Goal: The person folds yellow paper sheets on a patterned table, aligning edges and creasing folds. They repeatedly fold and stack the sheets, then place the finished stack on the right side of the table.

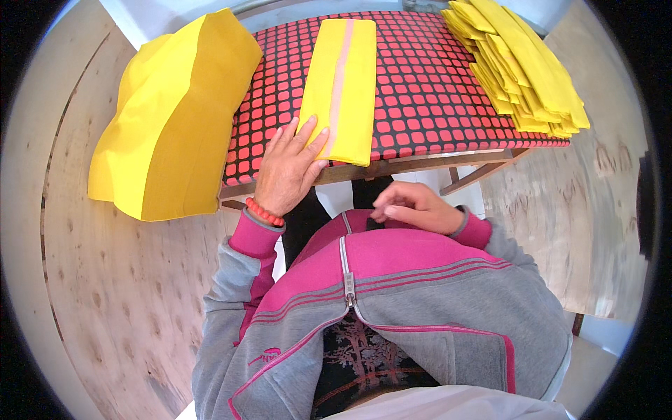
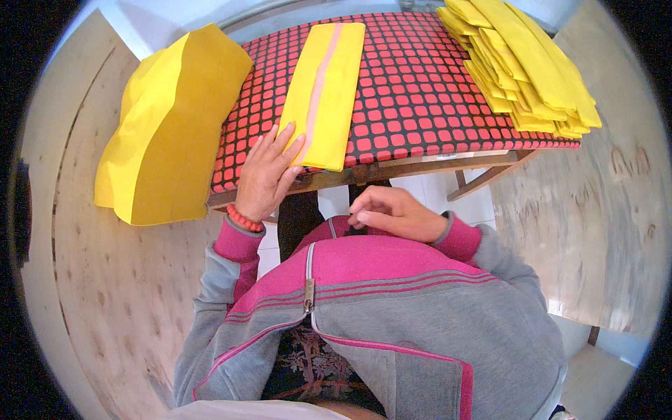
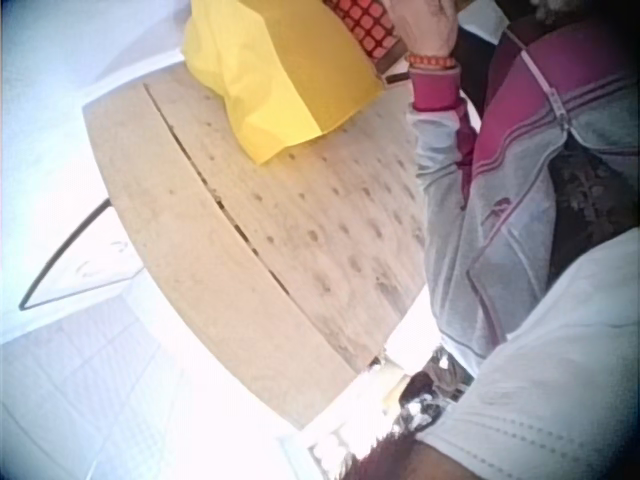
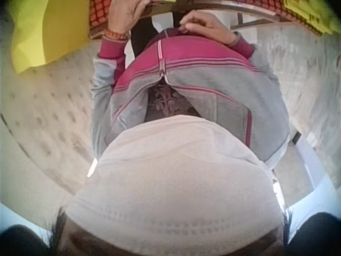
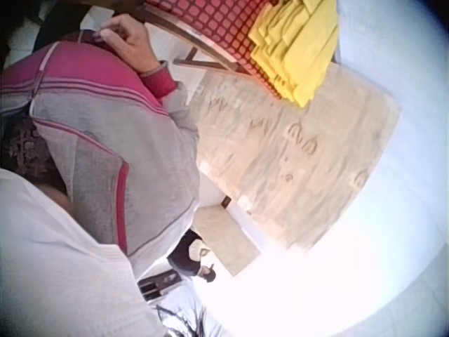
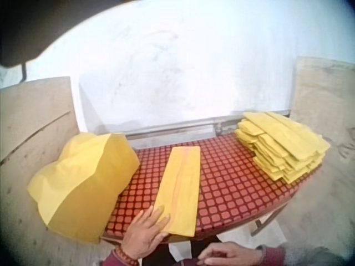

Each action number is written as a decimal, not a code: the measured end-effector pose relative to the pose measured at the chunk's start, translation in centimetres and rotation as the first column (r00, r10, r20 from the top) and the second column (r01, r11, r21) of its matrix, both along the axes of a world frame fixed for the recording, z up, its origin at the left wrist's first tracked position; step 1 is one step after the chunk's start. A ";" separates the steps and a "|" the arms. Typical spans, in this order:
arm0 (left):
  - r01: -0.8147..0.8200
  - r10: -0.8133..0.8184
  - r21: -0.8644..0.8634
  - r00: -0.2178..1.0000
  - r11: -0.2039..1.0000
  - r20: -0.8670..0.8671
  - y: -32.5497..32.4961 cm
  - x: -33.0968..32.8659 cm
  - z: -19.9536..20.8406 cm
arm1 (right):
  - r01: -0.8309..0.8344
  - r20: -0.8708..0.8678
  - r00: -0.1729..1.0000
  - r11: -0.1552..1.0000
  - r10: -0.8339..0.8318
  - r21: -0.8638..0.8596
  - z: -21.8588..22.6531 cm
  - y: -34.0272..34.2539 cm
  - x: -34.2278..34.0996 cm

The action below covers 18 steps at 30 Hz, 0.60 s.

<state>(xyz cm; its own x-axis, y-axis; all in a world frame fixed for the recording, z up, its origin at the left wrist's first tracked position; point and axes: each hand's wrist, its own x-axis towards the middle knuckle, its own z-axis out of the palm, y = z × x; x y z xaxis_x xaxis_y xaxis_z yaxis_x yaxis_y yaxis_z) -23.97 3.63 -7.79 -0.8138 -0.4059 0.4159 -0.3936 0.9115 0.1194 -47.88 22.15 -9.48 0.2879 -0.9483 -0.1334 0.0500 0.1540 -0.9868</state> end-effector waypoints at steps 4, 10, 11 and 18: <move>0.012 -0.012 0.010 1.000 1.000 -0.014 0.1 -0.2 -0.1 | -0.008 0.032 0.999 0.997 0.005 0.073 -2.9 -1.5 2.3; 0.007 -0.009 -0.046 0.999 0.999 -0.047 0.4 -0.3 -0.4 | 0.095 0.175 0.981 0.994 -0.084 -0.059 -4.4 -3.3 3.6; 0.009 -0.011 -0.073 0.999 0.997 -0.037 0.4 -0.3 -0.5 | 0.099 0.144 0.985 0.994 -0.092 -0.044 -4.7 -3.5 3.6; 0.064 -0.084 -0.181 0.991 0.981 -0.101 0.2 -0.6 -0.6 | 0.160 0.236 0.960 0.987 -0.149 -0.028 -5.8 -3.8 3.8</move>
